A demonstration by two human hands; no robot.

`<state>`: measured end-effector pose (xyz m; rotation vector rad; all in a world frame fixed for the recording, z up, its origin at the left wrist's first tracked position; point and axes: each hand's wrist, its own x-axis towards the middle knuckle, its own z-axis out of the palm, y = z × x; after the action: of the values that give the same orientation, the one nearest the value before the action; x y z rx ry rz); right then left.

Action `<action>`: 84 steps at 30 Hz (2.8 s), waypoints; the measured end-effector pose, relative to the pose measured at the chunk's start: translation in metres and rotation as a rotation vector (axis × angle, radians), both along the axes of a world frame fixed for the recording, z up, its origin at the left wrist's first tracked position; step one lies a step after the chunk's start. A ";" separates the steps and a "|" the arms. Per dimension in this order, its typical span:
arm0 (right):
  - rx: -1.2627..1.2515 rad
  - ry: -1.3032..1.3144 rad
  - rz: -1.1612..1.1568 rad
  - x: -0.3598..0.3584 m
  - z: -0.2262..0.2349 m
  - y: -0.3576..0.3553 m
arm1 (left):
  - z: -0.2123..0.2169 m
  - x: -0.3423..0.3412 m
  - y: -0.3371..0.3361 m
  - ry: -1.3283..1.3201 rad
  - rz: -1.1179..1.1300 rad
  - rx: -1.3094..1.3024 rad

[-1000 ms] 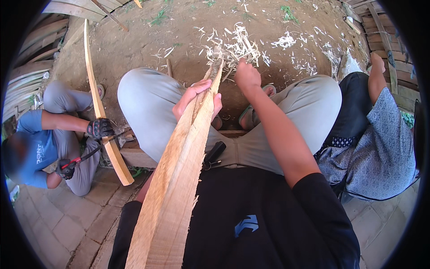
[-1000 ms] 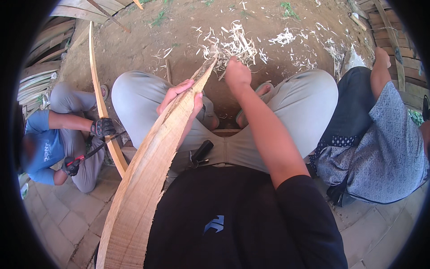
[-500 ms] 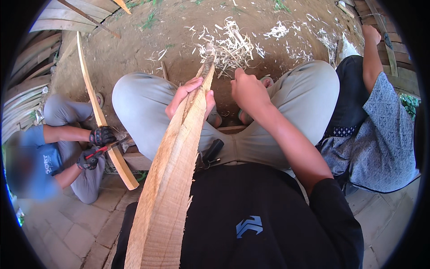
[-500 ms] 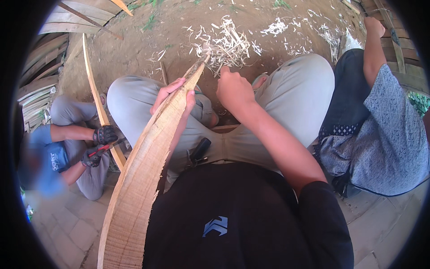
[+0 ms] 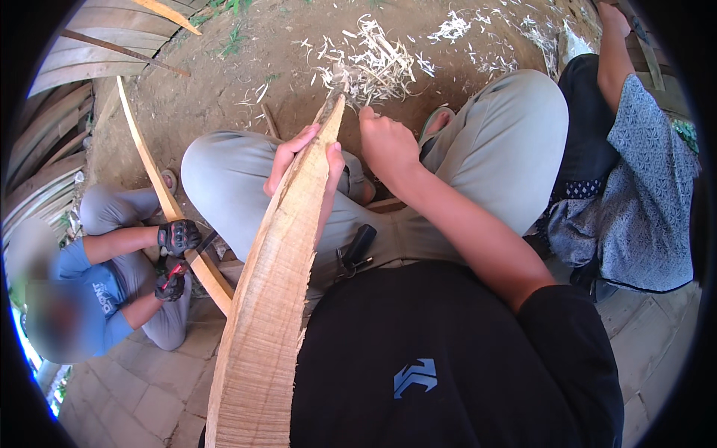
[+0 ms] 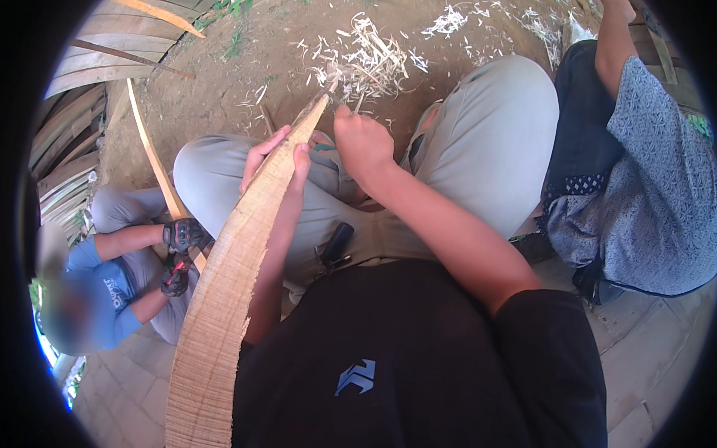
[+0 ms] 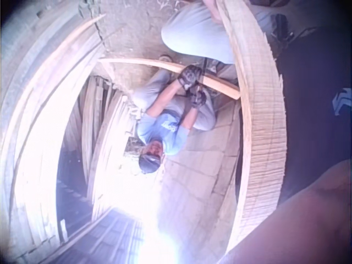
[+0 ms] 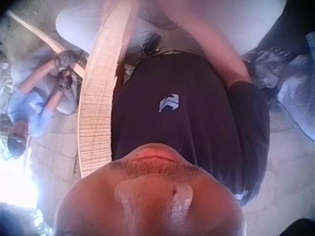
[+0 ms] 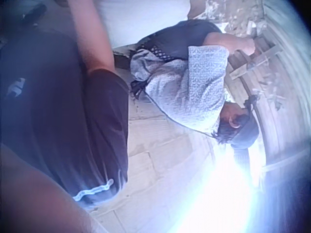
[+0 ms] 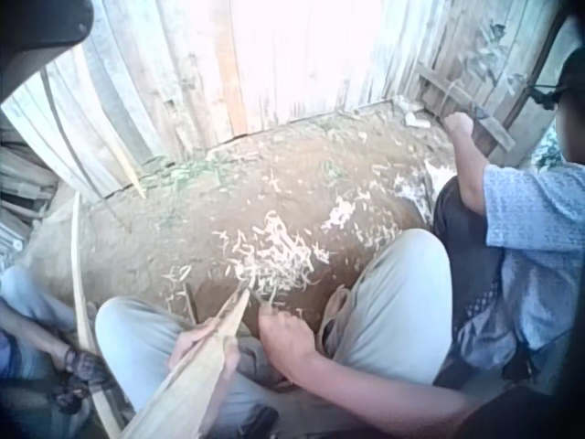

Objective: The person sits on the ground and uses a knife to shave thin strips from a long piece of wood. They hold the wood with one hand and repeatedly scrape the blade along its length to remove shavings.

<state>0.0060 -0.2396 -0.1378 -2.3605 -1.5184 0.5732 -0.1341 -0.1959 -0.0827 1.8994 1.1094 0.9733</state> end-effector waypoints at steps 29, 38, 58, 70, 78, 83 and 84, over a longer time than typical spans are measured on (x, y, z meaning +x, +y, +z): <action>-0.253 0.154 -0.124 0.038 0.016 0.024 | -0.006 -0.002 -0.003 -0.047 -0.010 -0.025; -0.136 0.052 -0.078 0.022 0.001 0.028 | -0.008 -0.001 -0.002 -0.048 -0.010 -0.032; -0.353 0.074 -0.187 0.051 -0.023 0.058 | -0.003 -0.003 0.000 -0.051 -0.056 -0.016; -0.262 0.045 -0.051 0.067 0.060 0.036 | -0.015 -0.006 0.006 -0.142 -0.095 0.084; -0.221 -0.028 0.013 0.037 0.058 0.045 | -0.012 -0.007 0.005 -0.156 -0.088 0.036; -0.239 -0.101 0.098 0.034 0.057 0.058 | -0.010 -0.005 0.007 -0.109 -0.068 0.102; -0.238 -0.115 0.106 0.033 0.054 0.060 | -0.010 -0.005 0.006 -0.124 -0.064 0.080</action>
<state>0.0391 -0.1800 -0.0842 -2.5389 -1.7202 0.6885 -0.1388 -0.1901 -0.0927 1.8980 0.9452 1.0991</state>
